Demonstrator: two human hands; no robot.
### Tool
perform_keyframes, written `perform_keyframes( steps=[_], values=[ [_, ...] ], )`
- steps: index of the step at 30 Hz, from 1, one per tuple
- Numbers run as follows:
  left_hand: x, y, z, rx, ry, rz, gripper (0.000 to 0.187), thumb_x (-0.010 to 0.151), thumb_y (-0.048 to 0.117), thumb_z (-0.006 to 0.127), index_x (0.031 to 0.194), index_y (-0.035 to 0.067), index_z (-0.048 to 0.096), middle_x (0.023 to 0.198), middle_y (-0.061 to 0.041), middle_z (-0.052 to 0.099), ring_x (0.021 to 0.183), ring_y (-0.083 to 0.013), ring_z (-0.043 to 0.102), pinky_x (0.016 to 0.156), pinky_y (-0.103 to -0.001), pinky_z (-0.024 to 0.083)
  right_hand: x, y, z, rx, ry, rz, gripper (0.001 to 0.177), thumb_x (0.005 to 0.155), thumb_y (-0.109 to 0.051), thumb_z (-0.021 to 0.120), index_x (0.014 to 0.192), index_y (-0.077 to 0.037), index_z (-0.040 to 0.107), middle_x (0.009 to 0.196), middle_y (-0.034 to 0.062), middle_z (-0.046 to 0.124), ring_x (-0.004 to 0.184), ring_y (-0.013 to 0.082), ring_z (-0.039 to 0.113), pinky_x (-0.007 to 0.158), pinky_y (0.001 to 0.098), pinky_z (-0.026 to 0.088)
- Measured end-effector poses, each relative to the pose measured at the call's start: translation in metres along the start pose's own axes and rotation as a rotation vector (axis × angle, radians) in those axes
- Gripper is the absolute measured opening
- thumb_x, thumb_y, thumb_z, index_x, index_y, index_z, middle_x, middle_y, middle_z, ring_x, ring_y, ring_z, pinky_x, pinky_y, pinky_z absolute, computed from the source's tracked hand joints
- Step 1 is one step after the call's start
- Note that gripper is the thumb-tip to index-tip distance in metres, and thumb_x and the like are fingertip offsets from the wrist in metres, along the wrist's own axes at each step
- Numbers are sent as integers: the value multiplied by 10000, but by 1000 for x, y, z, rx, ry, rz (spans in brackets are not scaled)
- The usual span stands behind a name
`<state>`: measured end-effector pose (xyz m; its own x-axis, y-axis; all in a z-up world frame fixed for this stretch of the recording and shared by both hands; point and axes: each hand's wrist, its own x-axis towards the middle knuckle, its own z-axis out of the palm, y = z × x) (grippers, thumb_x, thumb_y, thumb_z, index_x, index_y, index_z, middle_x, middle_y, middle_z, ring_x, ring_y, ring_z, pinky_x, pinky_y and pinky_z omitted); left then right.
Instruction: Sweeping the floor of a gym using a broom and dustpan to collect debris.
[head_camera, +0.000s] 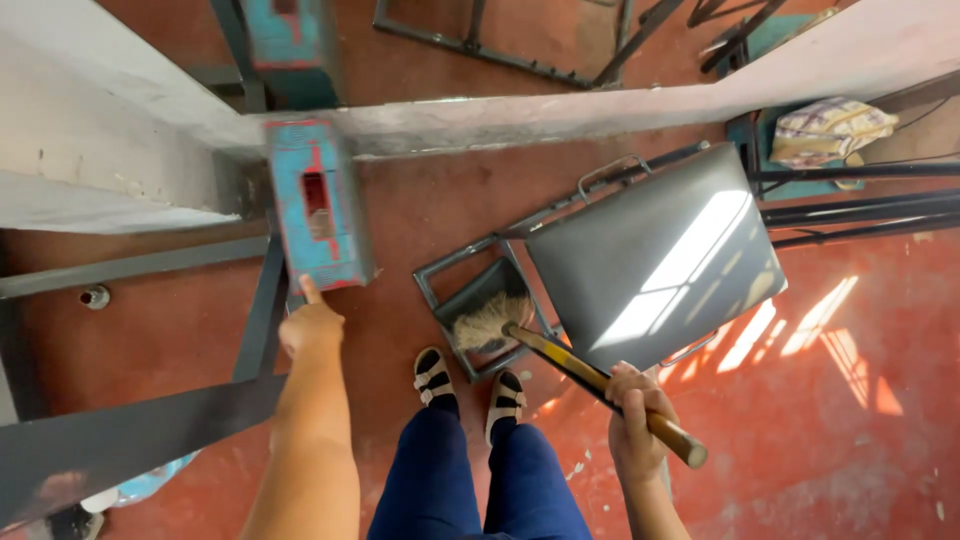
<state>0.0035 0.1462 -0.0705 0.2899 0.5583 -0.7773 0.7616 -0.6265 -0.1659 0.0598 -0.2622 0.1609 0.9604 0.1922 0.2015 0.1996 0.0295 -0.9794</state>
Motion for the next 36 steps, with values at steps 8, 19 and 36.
perform_keyframes(
  steps=[8, 19, 36],
  values=[
    [39, -75, 13, -71, 1, -90, 1018, 984, 521, 584, 1690, 164, -56, 1209, -169, 731, 917, -296, 748, 631, -361, 521, 16, 1, 37, 47, -30, -1, 229, 1010, -64, 460, 797, -146, 475, 780, 1, 532, 792, 145, 495, 1075, 426, 430],
    [53, -80, 18, -291, -81, -64, 1039, 1016, 513, 565, 1620, 64, -151, 623, -26, 737, 810, -359, 749, 776, -563, 557, 37, 42, 57, 99, -88, -149, 357, 1054, -143, 536, 717, -115, 423, 692, 97, 517, 668, 239, 575, 1007, 518, 461],
    [9, -7, 13, -157, -76, 60, 916, 1016, 292, 533, 1639, 88, -107, 1247, -226, 690, 1168, -404, 674, 906, -547, 544, 38, 24, 72, 133, -149, -164, 339, 1058, -161, 544, 733, -126, 454, 699, 76, 538, 674, 234, 584, 967, 515, 458]
  ],
)
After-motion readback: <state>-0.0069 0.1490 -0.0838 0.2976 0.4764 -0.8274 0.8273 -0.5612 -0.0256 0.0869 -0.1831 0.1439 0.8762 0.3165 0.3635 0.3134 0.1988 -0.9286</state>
